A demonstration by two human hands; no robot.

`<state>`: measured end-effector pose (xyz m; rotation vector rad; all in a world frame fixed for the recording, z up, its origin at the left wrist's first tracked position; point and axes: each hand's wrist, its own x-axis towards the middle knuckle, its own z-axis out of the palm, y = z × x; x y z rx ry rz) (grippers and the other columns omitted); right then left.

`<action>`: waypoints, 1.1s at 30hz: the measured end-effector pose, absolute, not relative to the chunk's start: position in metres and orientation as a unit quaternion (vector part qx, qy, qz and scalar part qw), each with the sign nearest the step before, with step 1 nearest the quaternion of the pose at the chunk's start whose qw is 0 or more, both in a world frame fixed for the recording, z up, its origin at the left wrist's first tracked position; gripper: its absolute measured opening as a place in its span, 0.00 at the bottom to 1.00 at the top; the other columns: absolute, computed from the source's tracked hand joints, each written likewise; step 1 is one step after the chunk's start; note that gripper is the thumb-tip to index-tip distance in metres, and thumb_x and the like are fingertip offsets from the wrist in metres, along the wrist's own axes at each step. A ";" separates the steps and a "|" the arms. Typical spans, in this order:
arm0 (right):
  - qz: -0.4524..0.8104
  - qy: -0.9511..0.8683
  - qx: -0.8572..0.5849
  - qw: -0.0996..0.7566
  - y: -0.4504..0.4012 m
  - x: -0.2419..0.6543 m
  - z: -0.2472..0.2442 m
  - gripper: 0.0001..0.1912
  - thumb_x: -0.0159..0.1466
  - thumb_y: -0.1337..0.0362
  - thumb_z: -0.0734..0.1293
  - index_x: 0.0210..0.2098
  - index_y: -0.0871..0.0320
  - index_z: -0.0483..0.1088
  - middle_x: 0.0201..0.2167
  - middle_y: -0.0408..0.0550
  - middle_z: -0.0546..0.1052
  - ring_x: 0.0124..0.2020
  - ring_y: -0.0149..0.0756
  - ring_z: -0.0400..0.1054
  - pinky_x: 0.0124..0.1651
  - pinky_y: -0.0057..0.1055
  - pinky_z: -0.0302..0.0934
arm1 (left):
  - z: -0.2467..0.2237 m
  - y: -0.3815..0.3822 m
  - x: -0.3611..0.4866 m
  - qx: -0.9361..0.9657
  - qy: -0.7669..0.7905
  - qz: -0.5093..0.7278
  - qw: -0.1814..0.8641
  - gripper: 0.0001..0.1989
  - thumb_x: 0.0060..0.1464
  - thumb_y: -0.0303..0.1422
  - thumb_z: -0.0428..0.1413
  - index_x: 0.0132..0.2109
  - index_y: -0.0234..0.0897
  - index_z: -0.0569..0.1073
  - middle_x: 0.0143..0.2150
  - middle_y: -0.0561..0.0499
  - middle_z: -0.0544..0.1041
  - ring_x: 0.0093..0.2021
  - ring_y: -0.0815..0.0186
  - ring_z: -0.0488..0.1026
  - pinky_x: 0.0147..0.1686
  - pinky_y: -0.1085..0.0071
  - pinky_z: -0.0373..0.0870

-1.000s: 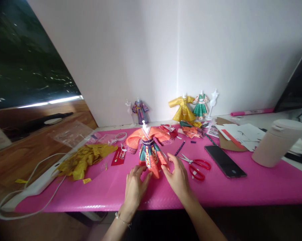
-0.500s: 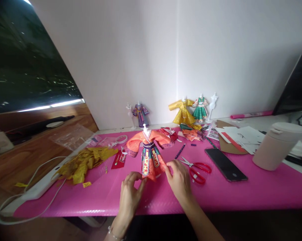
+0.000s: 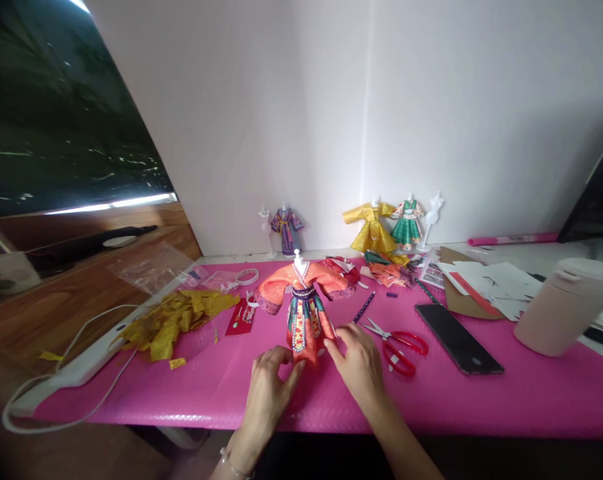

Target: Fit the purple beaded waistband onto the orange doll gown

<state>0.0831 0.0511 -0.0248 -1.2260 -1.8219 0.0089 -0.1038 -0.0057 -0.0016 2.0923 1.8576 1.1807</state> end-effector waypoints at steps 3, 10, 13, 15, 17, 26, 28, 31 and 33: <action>0.036 -0.744 -0.486 0.457 0.061 0.083 -0.023 0.16 0.69 0.63 0.56 0.27 0.55 0.68 0.26 0.49 0.75 0.30 0.41 0.71 0.35 0.35 0.63 | -0.001 -0.005 -0.103 0.691 0.612 0.379 0.057 0.03 0.55 0.29 0.59 0.34 0.38 0.73 0.33 0.50 0.79 0.36 0.57 0.76 0.43 0.58 0.67; 0.099 -0.751 -0.458 0.466 0.067 0.087 -0.021 0.13 0.68 0.63 0.56 0.35 0.55 0.71 0.32 0.48 0.79 0.34 0.41 0.74 0.38 0.33 0.66 | 0.003 -0.001 -0.102 0.696 0.619 0.358 0.070 0.01 0.55 0.28 0.59 0.36 0.38 0.74 0.35 0.49 0.80 0.39 0.56 0.76 0.47 0.56 0.66; 0.107 -0.724 -0.470 0.494 0.060 0.090 -0.024 0.15 0.68 0.60 0.59 0.50 0.57 0.68 0.42 0.53 0.79 0.41 0.42 0.75 0.43 0.36 0.68 | 0.006 0.001 -0.101 0.694 0.624 0.352 0.075 0.01 0.56 0.28 0.58 0.37 0.38 0.74 0.38 0.48 0.80 0.41 0.55 0.76 0.48 0.55 0.65; 0.107 -0.700 -0.482 0.515 0.057 0.090 -0.026 0.19 0.66 0.57 0.63 0.54 0.58 0.64 0.45 0.55 0.78 0.42 0.44 0.74 0.45 0.38 0.68 | 0.007 0.002 -0.100 0.692 0.628 0.348 0.079 0.02 0.56 0.28 0.58 0.38 0.38 0.75 0.39 0.47 0.80 0.43 0.54 0.76 0.49 0.54 0.64; 0.106 -0.687 -0.487 0.528 0.055 0.089 -0.027 0.18 0.63 0.55 0.67 0.48 0.58 0.66 0.41 0.54 0.78 0.41 0.45 0.74 0.44 0.39 0.67 | 0.009 0.003 -0.100 0.692 0.629 0.343 0.085 0.03 0.56 0.29 0.58 0.39 0.37 0.75 0.40 0.46 0.80 0.43 0.53 0.75 0.50 0.54 0.64; 0.133 -0.709 -0.458 0.520 0.066 0.089 -0.025 0.10 0.67 0.60 0.61 0.33 0.55 0.71 0.33 0.48 0.77 0.36 0.41 0.72 0.41 0.35 0.64 | 0.018 -0.001 -0.117 0.687 0.620 0.353 0.138 0.12 0.60 0.42 0.55 0.37 0.40 0.75 0.36 0.50 0.80 0.37 0.58 0.77 0.44 0.60 0.67; 0.137 -0.709 -0.455 0.520 0.066 0.089 -0.025 0.10 0.67 0.59 0.61 0.33 0.55 0.71 0.33 0.48 0.77 0.36 0.41 0.72 0.42 0.34 0.64 | 0.019 0.005 -0.125 0.665 0.635 0.371 0.133 0.15 0.64 0.42 0.49 0.36 0.39 0.74 0.35 0.48 0.79 0.37 0.58 0.76 0.42 0.61 0.67; 0.140 -0.705 -0.456 0.525 0.065 0.087 -0.025 0.10 0.67 0.59 0.61 0.34 0.55 0.72 0.34 0.48 0.78 0.36 0.41 0.72 0.42 0.34 0.64 | 0.018 0.019 -0.132 0.634 0.659 0.389 0.115 0.10 0.62 0.38 0.51 0.42 0.37 0.73 0.44 0.44 0.78 0.45 0.53 0.75 0.45 0.60 0.66; 0.142 -0.702 -0.457 0.528 0.065 0.086 -0.025 0.10 0.67 0.59 0.61 0.35 0.55 0.72 0.34 0.47 0.78 0.36 0.40 0.73 0.41 0.33 0.64 | 0.015 0.029 -0.133 0.629 0.662 0.391 0.119 0.11 0.58 0.37 0.56 0.47 0.38 0.72 0.49 0.43 0.78 0.50 0.51 0.74 0.46 0.60 0.66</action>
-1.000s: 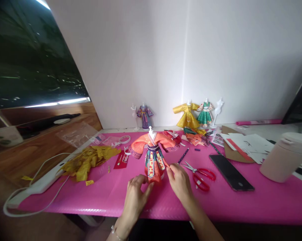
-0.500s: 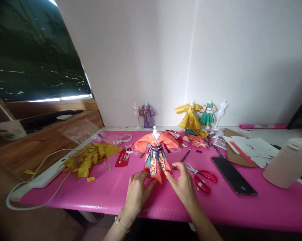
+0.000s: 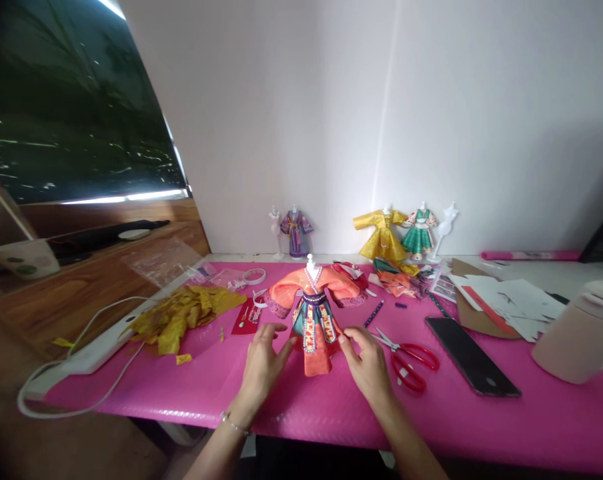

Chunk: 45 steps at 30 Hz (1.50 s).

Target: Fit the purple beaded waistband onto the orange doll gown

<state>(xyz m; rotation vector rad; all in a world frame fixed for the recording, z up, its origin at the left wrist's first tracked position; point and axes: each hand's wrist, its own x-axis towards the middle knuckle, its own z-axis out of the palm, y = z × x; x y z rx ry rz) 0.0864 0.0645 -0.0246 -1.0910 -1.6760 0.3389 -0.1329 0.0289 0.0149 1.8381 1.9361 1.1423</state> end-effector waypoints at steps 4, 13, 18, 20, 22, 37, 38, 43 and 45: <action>0.146 -0.703 -0.455 0.526 0.067 0.086 -0.022 0.11 0.67 0.59 0.61 0.34 0.55 0.72 0.32 0.47 0.77 0.35 0.40 0.72 0.39 0.33 0.64 | 0.009 0.040 -0.128 0.641 0.646 0.383 0.158 0.10 0.55 0.34 0.59 0.45 0.40 0.74 0.44 0.48 0.81 0.45 0.56 0.77 0.43 0.66 0.68; 0.158 -0.698 -0.452 0.533 0.068 0.085 -0.021 0.11 0.67 0.58 0.62 0.32 0.55 0.73 0.31 0.47 0.77 0.34 0.40 0.72 0.38 0.33 0.64 | 0.006 0.035 -0.128 0.652 0.630 0.382 0.181 0.05 0.54 0.29 0.56 0.36 0.40 0.78 0.36 0.49 0.83 0.36 0.60 0.78 0.34 0.70 0.66; 0.148 -0.636 -0.473 0.592 0.068 0.099 -0.024 0.12 0.65 0.56 0.65 0.42 0.57 0.72 0.39 0.52 0.78 0.38 0.43 0.73 0.42 0.38 0.67 | 0.019 0.032 -0.147 0.624 0.619 0.452 0.151 0.10 0.56 0.31 0.55 0.45 0.37 0.74 0.43 0.44 0.82 0.40 0.57 0.78 0.36 0.66 0.71; 0.137 -0.603 -0.474 0.627 0.071 0.107 -0.015 0.13 0.65 0.56 0.65 0.43 0.57 0.71 0.40 0.53 0.77 0.40 0.44 0.72 0.44 0.41 0.66 | 0.036 0.030 -0.155 0.604 0.609 0.501 0.113 0.10 0.61 0.34 0.51 0.46 0.37 0.72 0.44 0.43 0.80 0.44 0.57 0.77 0.41 0.63 0.72; 0.125 -0.582 -0.460 0.659 0.075 0.113 0.002 0.13 0.65 0.55 0.65 0.43 0.57 0.70 0.41 0.53 0.75 0.42 0.44 0.71 0.48 0.44 0.65 | 0.058 0.029 -0.158 0.594 0.588 0.545 0.069 0.10 0.63 0.37 0.49 0.46 0.38 0.71 0.46 0.43 0.78 0.48 0.57 0.74 0.48 0.61 0.70; 0.252 -0.716 -0.329 0.561 0.108 0.088 0.108 0.16 0.64 0.52 0.68 0.45 0.54 0.78 0.45 0.49 0.81 0.48 0.45 0.75 0.54 0.45 0.68 | 0.144 0.064 -0.117 0.720 0.493 0.482 0.079 0.10 0.56 0.36 0.62 0.46 0.44 0.79 0.42 0.48 0.82 0.46 0.55 0.79 0.48 0.62 0.72; 0.256 -0.719 -0.326 0.558 0.109 0.086 0.109 0.15 0.63 0.52 0.68 0.44 0.53 0.78 0.44 0.48 0.81 0.47 0.44 0.75 0.52 0.44 0.69 | 0.143 0.065 -0.117 0.717 0.494 0.485 0.084 0.10 0.55 0.35 0.62 0.45 0.44 0.80 0.41 0.49 0.83 0.45 0.55 0.79 0.47 0.63 0.73; 0.277 -0.717 -0.323 0.552 0.111 0.081 0.114 0.15 0.64 0.51 0.67 0.40 0.54 0.78 0.35 0.47 0.82 0.36 0.39 0.76 0.38 0.35 0.73 | 0.141 0.066 -0.118 0.699 0.500 0.500 0.111 0.08 0.54 0.34 0.63 0.42 0.41 0.80 0.39 0.49 0.84 0.41 0.57 0.80 0.43 0.64 0.72; 0.287 -0.716 -0.322 0.549 0.112 0.078 0.114 0.15 0.64 0.51 0.67 0.39 0.55 0.78 0.32 0.46 0.81 0.32 0.37 0.76 0.33 0.32 0.72 | 0.141 0.067 -0.119 0.695 0.500 0.503 0.120 0.08 0.53 0.34 0.64 0.41 0.39 0.79 0.39 0.49 0.84 0.41 0.58 0.80 0.43 0.65 0.72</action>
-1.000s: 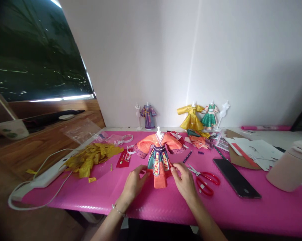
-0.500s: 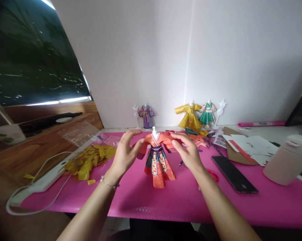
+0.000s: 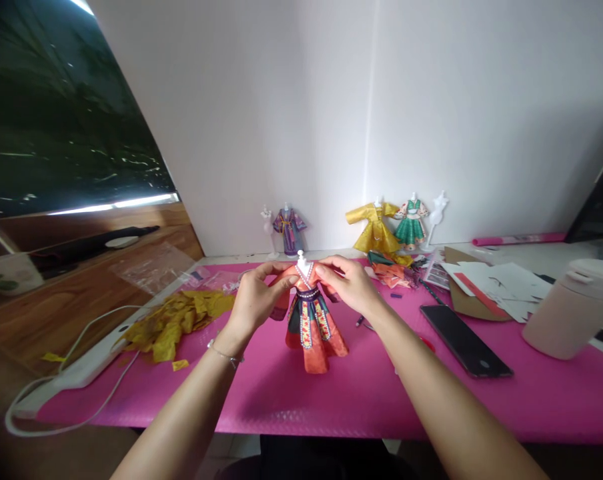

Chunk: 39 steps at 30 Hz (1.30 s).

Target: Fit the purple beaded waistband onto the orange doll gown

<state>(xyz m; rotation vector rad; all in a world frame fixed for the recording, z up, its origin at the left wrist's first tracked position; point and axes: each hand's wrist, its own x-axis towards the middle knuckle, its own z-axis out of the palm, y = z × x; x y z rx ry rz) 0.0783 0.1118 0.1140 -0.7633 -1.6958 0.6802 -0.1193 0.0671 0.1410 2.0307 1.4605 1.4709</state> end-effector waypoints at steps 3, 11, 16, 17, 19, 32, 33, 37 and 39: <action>0.296 -0.716 -0.317 0.547 0.113 0.075 0.115 0.17 0.63 0.50 0.67 0.42 0.56 0.77 0.33 0.46 0.81 0.32 0.36 0.75 0.32 0.31 0.72 | 0.140 0.069 -0.120 0.693 0.496 0.507 0.131 0.09 0.52 0.36 0.64 0.40 0.39 0.79 0.39 0.49 0.83 0.41 0.59 0.79 0.43 0.67 0.71; 0.289 -0.724 -0.309 0.545 0.114 0.074 0.116 0.15 0.64 0.50 0.65 0.39 0.54 0.76 0.33 0.45 0.79 0.36 0.38 0.74 0.37 0.31 0.70 | 0.139 0.069 -0.120 0.682 0.502 0.515 0.134 0.09 0.51 0.38 0.64 0.35 0.37 0.77 0.36 0.50 0.82 0.38 0.61 0.78 0.41 0.67 0.70; 0.293 -0.722 -0.305 0.547 0.113 0.075 0.116 0.16 0.64 0.49 0.66 0.38 0.55 0.76 0.33 0.45 0.80 0.36 0.38 0.74 0.39 0.33 0.70 | 0.140 0.068 -0.121 0.693 0.493 0.509 0.134 0.10 0.51 0.38 0.64 0.38 0.37 0.77 0.37 0.50 0.82 0.39 0.61 0.78 0.43 0.67 0.70; 0.294 -0.722 -0.303 0.547 0.112 0.075 0.117 0.16 0.64 0.49 0.66 0.38 0.54 0.76 0.34 0.45 0.80 0.37 0.39 0.74 0.40 0.34 0.70 | 0.141 0.068 -0.121 0.696 0.489 0.508 0.136 0.11 0.52 0.38 0.64 0.40 0.37 0.77 0.39 0.49 0.82 0.41 0.61 0.78 0.44 0.66 0.70; 0.298 -0.723 -0.298 0.547 0.112 0.076 0.119 0.16 0.64 0.49 0.66 0.40 0.54 0.76 0.36 0.45 0.81 0.39 0.40 0.75 0.41 0.34 0.71 | 0.142 0.069 -0.120 0.703 0.477 0.507 0.147 0.16 0.53 0.38 0.64 0.47 0.36 0.76 0.43 0.46 0.82 0.44 0.60 0.78 0.47 0.65 0.70; 0.308 -0.712 -0.291 0.561 0.111 0.075 0.118 0.16 0.62 0.49 0.68 0.39 0.55 0.75 0.36 0.46 0.80 0.39 0.39 0.74 0.43 0.35 0.70 | 0.138 0.077 -0.115 0.712 0.449 0.508 0.182 0.09 0.55 0.37 0.61 0.41 0.37 0.79 0.40 0.49 0.83 0.41 0.62 0.79 0.44 0.69 0.71; 0.309 -0.711 -0.291 0.561 0.111 0.076 0.118 0.17 0.62 0.49 0.68 0.39 0.55 0.75 0.36 0.46 0.80 0.39 0.39 0.74 0.43 0.35 0.70 | 0.139 0.077 -0.115 0.712 0.448 0.508 0.183 0.09 0.55 0.37 0.61 0.41 0.37 0.79 0.39 0.49 0.83 0.41 0.62 0.79 0.44 0.69 0.71; 0.313 -0.710 -0.289 0.561 0.112 0.077 0.118 0.17 0.62 0.49 0.68 0.40 0.55 0.75 0.37 0.46 0.80 0.41 0.40 0.74 0.45 0.35 0.69 | 0.142 0.075 -0.114 0.713 0.449 0.505 0.186 0.12 0.55 0.37 0.61 0.43 0.35 0.78 0.41 0.47 0.82 0.42 0.61 0.78 0.45 0.68 0.71; 0.314 -0.710 -0.286 0.562 0.112 0.078 0.118 0.17 0.62 0.49 0.68 0.41 0.55 0.75 0.40 0.47 0.80 0.44 0.41 0.73 0.49 0.36 0.67 | 0.144 0.075 -0.112 0.715 0.446 0.503 0.190 0.15 0.56 0.38 0.61 0.47 0.35 0.78 0.44 0.45 0.82 0.44 0.60 0.77 0.47 0.67 0.70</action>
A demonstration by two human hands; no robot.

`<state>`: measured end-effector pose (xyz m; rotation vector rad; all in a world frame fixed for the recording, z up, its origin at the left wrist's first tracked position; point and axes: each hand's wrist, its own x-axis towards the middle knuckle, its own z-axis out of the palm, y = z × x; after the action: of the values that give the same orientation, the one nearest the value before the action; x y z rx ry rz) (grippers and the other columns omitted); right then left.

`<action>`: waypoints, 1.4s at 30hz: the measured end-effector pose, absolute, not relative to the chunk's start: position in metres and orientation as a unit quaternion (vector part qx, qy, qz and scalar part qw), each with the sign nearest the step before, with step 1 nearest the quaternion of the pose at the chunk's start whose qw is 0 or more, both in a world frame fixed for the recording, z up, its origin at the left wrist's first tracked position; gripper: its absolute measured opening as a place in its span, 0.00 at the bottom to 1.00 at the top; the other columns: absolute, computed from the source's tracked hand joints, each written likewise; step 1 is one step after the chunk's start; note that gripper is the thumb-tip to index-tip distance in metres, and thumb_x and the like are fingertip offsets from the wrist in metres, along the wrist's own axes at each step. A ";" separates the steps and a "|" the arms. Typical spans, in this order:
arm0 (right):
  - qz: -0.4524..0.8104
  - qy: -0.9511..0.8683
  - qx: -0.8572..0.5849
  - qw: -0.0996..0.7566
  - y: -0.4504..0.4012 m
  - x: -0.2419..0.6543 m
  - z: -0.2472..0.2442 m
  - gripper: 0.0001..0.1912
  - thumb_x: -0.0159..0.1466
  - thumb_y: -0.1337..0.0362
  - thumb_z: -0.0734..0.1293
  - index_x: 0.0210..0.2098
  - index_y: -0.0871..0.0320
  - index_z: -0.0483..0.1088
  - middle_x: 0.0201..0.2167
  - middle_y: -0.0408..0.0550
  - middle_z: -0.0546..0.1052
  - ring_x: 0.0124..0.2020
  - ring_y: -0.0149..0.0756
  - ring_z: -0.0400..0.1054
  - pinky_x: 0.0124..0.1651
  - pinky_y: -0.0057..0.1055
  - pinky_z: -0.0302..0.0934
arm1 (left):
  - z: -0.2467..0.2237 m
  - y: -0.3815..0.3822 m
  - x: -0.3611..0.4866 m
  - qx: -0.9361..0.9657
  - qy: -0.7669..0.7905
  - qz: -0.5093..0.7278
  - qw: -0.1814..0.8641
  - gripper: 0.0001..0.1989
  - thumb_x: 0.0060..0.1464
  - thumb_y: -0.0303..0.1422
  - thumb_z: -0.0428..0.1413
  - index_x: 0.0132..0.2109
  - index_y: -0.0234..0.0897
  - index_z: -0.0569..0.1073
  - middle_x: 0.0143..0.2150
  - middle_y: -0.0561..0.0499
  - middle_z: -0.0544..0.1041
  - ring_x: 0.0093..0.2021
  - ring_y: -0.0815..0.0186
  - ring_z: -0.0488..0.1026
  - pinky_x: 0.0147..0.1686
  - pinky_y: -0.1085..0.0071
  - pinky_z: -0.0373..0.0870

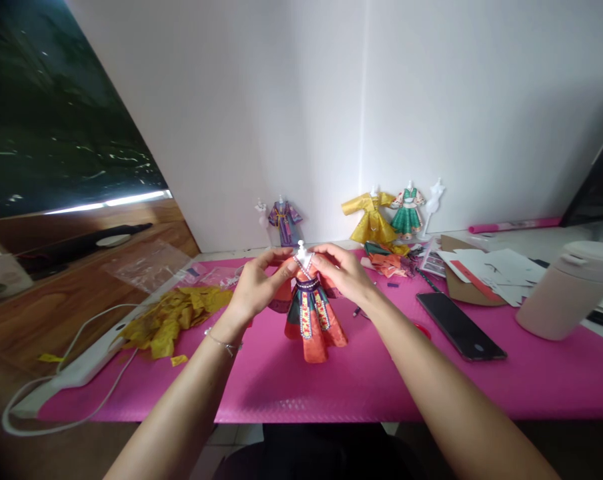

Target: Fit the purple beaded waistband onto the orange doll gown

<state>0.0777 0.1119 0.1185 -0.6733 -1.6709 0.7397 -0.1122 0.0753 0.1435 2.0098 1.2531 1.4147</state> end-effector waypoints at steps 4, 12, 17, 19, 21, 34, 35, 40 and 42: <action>0.318 -0.708 -0.285 0.563 0.112 0.077 0.117 0.16 0.63 0.50 0.68 0.42 0.56 0.75 0.42 0.48 0.80 0.45 0.41 0.73 0.50 0.37 0.66 | 0.144 0.078 -0.111 0.725 0.431 0.498 0.203 0.12 0.58 0.39 0.59 0.45 0.37 0.79 0.43 0.47 0.82 0.44 0.61 0.77 0.47 0.68 0.69; 0.313 -0.700 -0.295 0.570 0.111 0.076 0.112 0.16 0.63 0.51 0.68 0.39 0.57 0.75 0.37 0.48 0.80 0.41 0.41 0.73 0.46 0.37 0.67 | 0.139 0.081 -0.112 0.703 0.434 0.522 0.214 0.11 0.55 0.40 0.61 0.40 0.36 0.79 0.39 0.48 0.82 0.41 0.60 0.77 0.44 0.68 0.69; 0.317 -0.696 -0.292 0.574 0.109 0.077 0.114 0.15 0.63 0.51 0.68 0.40 0.56 0.75 0.37 0.47 0.81 0.41 0.41 0.74 0.46 0.36 0.67 | 0.140 0.080 -0.112 0.697 0.432 0.525 0.230 0.14 0.55 0.40 0.61 0.42 0.35 0.79 0.41 0.46 0.82 0.43 0.59 0.77 0.46 0.66 0.69; 0.320 -0.697 -0.289 0.573 0.108 0.078 0.114 0.15 0.63 0.51 0.67 0.40 0.55 0.75 0.38 0.47 0.81 0.42 0.40 0.74 0.46 0.35 0.68 | 0.139 0.080 -0.112 0.693 0.430 0.526 0.240 0.16 0.55 0.41 0.60 0.45 0.34 0.79 0.43 0.44 0.82 0.44 0.58 0.77 0.46 0.66 0.69; 0.320 -0.697 -0.287 0.573 0.109 0.080 0.112 0.15 0.63 0.51 0.67 0.40 0.55 0.76 0.38 0.47 0.81 0.42 0.40 0.74 0.47 0.35 0.68 | 0.138 0.082 -0.112 0.689 0.430 0.527 0.249 0.16 0.56 0.42 0.59 0.44 0.34 0.79 0.41 0.44 0.82 0.42 0.59 0.77 0.44 0.66 0.70; 0.316 -0.693 -0.289 0.579 0.113 0.082 0.109 0.16 0.63 0.50 0.68 0.42 0.54 0.76 0.41 0.47 0.81 0.45 0.41 0.74 0.50 0.38 0.67 | 0.133 0.085 -0.113 0.664 0.418 0.549 0.289 0.17 0.55 0.43 0.59 0.44 0.34 0.78 0.40 0.45 0.82 0.40 0.61 0.77 0.44 0.67 0.71; 0.316 -0.694 -0.290 0.578 0.113 0.082 0.109 0.15 0.63 0.50 0.68 0.42 0.54 0.76 0.41 0.47 0.81 0.45 0.41 0.74 0.50 0.37 0.67 | 0.132 0.085 -0.113 0.663 0.417 0.549 0.291 0.16 0.55 0.43 0.60 0.43 0.34 0.78 0.39 0.45 0.82 0.39 0.61 0.77 0.43 0.67 0.71; 0.310 -0.699 -0.295 0.573 0.113 0.082 0.108 0.15 0.63 0.50 0.68 0.38 0.56 0.76 0.36 0.47 0.81 0.40 0.41 0.74 0.45 0.36 0.68 | 0.128 0.088 -0.114 0.661 0.415 0.548 0.300 0.15 0.54 0.43 0.61 0.37 0.35 0.78 0.34 0.47 0.81 0.34 0.64 0.76 0.36 0.69 0.70; 0.308 -0.698 -0.297 0.574 0.113 0.081 0.108 0.16 0.63 0.50 0.68 0.38 0.56 0.75 0.36 0.47 0.80 0.40 0.40 0.74 0.44 0.35 0.68 | 0.128 0.089 -0.114 0.661 0.415 0.548 0.301 0.15 0.54 0.44 0.61 0.36 0.35 0.78 0.34 0.48 0.81 0.34 0.64 0.76 0.36 0.70 0.70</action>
<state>0.0815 0.1131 0.1075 -0.6951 -1.6354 0.7219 -0.1139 0.0886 0.1279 1.7534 1.1015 1.4540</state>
